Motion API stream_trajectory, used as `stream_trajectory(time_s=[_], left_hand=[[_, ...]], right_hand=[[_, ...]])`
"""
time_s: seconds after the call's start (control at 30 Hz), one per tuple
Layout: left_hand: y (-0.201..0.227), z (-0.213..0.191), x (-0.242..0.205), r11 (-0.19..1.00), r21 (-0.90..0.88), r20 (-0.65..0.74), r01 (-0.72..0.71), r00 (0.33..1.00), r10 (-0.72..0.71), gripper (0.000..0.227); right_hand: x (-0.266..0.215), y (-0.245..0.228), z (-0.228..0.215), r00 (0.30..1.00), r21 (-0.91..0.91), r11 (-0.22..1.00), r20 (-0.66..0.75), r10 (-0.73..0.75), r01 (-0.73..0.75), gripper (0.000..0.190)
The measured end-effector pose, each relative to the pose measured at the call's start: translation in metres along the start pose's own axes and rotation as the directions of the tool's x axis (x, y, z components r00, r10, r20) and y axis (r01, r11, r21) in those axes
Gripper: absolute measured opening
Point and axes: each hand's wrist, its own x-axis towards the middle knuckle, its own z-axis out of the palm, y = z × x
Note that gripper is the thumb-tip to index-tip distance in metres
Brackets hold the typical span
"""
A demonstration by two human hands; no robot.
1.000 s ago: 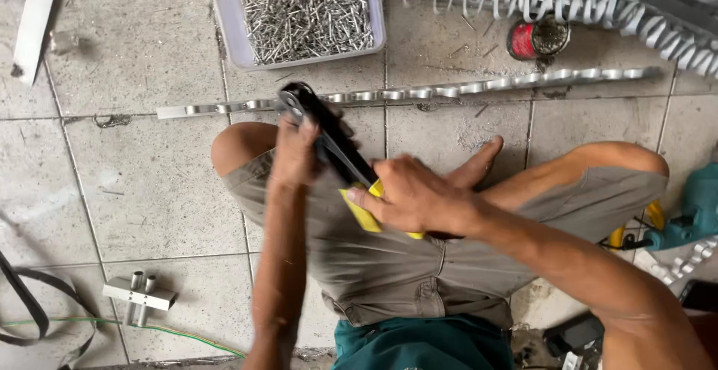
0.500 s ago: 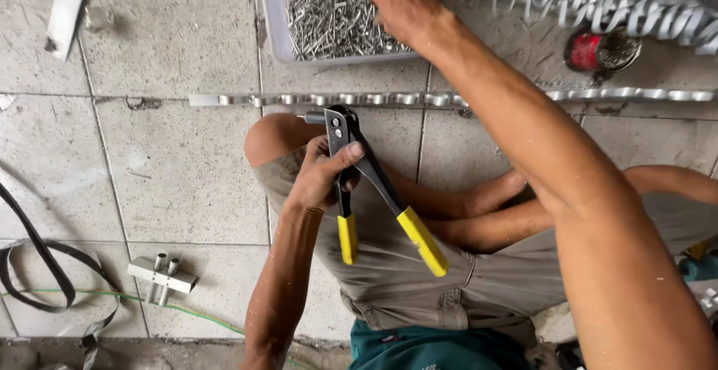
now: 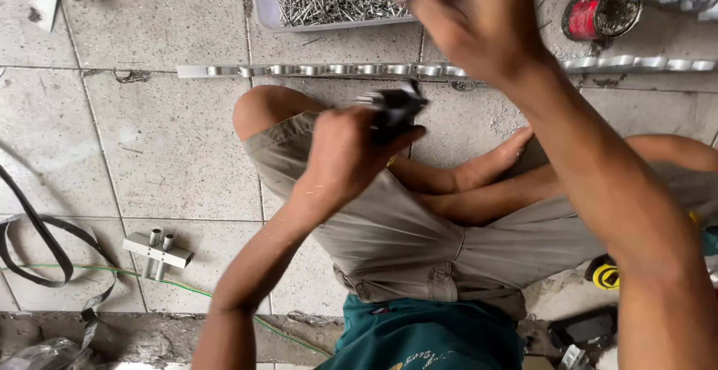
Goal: The person sits on the floor and uses a manual nail gun to drive nails from a plastic container into a long metal strip. They repeatedly pick up nails and hammer them into the strip, which is laid out on the tiled floor.
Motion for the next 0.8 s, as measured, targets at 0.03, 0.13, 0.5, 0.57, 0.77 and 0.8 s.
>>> stream_trajectory(time_s=[0.03,0.13,0.5,0.57,0.77,0.8], left_hand=[[0.011,0.006,0.002,0.998,0.02,0.106,-0.067,0.992,0.065,0.047],[0.025,0.027,-0.005,0.976,0.096,0.244,-0.196,0.955,0.168,0.051],[0.051,0.015,-0.04,0.841,0.451,0.319,-0.299,0.934,0.162,0.045],[0.047,0.018,-0.042,0.789,0.486,0.245,-0.375,0.926,0.289,0.046],[0.051,0.023,-0.037,0.838,0.43,0.307,-0.336,0.927,0.214,0.042],[0.054,0.02,-0.035,0.838,0.429,0.312,-0.337,0.926,0.212,0.042]], right_hand=[[-0.01,-0.033,-0.022,1.0,0.145,0.989,-0.011,0.019,-0.018,0.012],[-0.052,-0.078,-0.059,0.997,0.284,0.957,0.059,0.047,-0.062,0.004],[-0.103,-0.106,-0.079,0.998,0.133,0.989,0.011,-0.065,0.063,0.01],[-0.103,-0.105,-0.077,0.992,0.133,0.985,0.05,-0.119,0.111,0.009],[-0.103,-0.101,-0.083,0.986,0.003,0.989,0.08,-0.149,0.149,0.014],[-0.103,-0.103,-0.083,0.987,0.006,0.99,0.078,-0.144,0.144,0.014]])
